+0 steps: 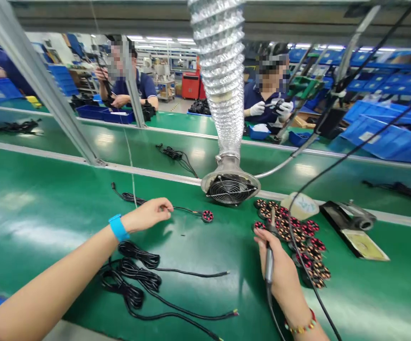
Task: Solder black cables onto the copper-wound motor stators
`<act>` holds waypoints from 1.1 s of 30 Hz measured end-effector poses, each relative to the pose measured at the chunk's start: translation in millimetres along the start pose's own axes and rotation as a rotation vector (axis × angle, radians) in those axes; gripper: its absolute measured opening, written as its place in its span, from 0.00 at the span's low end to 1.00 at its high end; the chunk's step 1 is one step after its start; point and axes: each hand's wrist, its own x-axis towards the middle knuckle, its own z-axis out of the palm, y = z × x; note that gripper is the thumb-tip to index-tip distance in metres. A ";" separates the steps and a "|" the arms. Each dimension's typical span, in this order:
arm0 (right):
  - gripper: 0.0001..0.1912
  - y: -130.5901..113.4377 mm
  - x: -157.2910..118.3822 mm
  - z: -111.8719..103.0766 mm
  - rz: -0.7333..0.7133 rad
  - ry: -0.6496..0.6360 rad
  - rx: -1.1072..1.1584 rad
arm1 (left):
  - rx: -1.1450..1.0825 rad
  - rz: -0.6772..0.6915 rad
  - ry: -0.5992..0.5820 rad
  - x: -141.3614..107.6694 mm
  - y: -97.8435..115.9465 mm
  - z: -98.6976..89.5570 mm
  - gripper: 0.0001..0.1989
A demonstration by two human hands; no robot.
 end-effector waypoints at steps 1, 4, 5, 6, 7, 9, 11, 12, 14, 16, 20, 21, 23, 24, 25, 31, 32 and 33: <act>0.14 2.6 1.9 -2.7 -0.001 -0.011 -0.035 | -0.070 0.033 -0.087 3.8 14.8 11.2 0.16; 0.17 10.2 6.7 -8.1 -0.057 0.010 -0.112 | -0.300 0.093 -0.286 15.5 51.6 38.7 0.19; 0.17 12.5 7.8 -8.9 -0.052 0.002 -0.133 | -0.357 0.103 -0.329 19.9 59.5 44.0 0.19; 0.17 14.5 8.5 -9.2 -0.048 -0.007 -0.151 | -0.401 0.106 -0.365 24.8 64.7 46.7 0.19; 0.17 16.0 8.8 -9.1 -0.043 -0.021 -0.163 | -0.409 0.110 -0.389 30.1 66.9 46.8 0.19; 0.18 17.3 8.5 -8.4 -0.040 -0.050 -0.174 | -0.273 0.130 -0.360 42.5 63.1 39.8 0.19; 0.19 16.5 7.7 -7.4 -0.051 -0.071 -0.167 | -0.039 0.143 -0.245 57.7 51.2 25.6 0.19; 0.19 15.6 7.4 -7.1 -0.056 -0.076 -0.158 | 0.072 0.136 -0.173 66.7 43.9 17.3 0.18; 0.17 13.5 7.0 -6.7 -0.056 -0.083 -0.128 | 0.210 0.086 -0.054 87.4 29.5 1.5 0.18; 0.14 11.3 7.2 -6.7 -0.055 -0.074 -0.086 | 0.330 0.022 0.044 111.2 18.7 -9.6 0.18; 0.13 6.3 9.2 -7.6 -0.103 -0.021 -0.002 | 0.553 -0.028 0.158 156.2 11.1 -16.7 0.24; 0.14 5.1 9.9 -8.3 -0.111 -0.011 0.015 | 0.591 -0.027 0.169 164.5 11.4 -17.2 0.26; 0.14 3.1 11.3 -10.0 -0.112 0.002 0.047 | 0.649 -0.017 0.183 176.4 12.7 -18.5 0.24; 0.14 2.5 12.0 -10.9 -0.106 0.008 0.061 | 0.669 -0.008 0.186 180.0 13.3 -19.6 0.22; 0.14 2.2 12.6 -11.9 -0.099 0.012 0.070 | 0.686 0.002 0.188 182.4 13.7 -21.0 0.20; 0.14 5.5 16.3 -16.0 -0.011 0.067 0.033 | 0.691 0.000 0.250 177.0 14.8 -37.2 0.10; 0.14 5.9 16.6 -16.3 0.004 0.073 0.028 | 0.688 -0.031 0.291 173.3 15.4 -42.6 0.11; 0.14 6.0 16.7 -16.5 0.015 0.076 0.026 | 0.678 -0.068 0.343 168.7 16.0 -49.3 0.13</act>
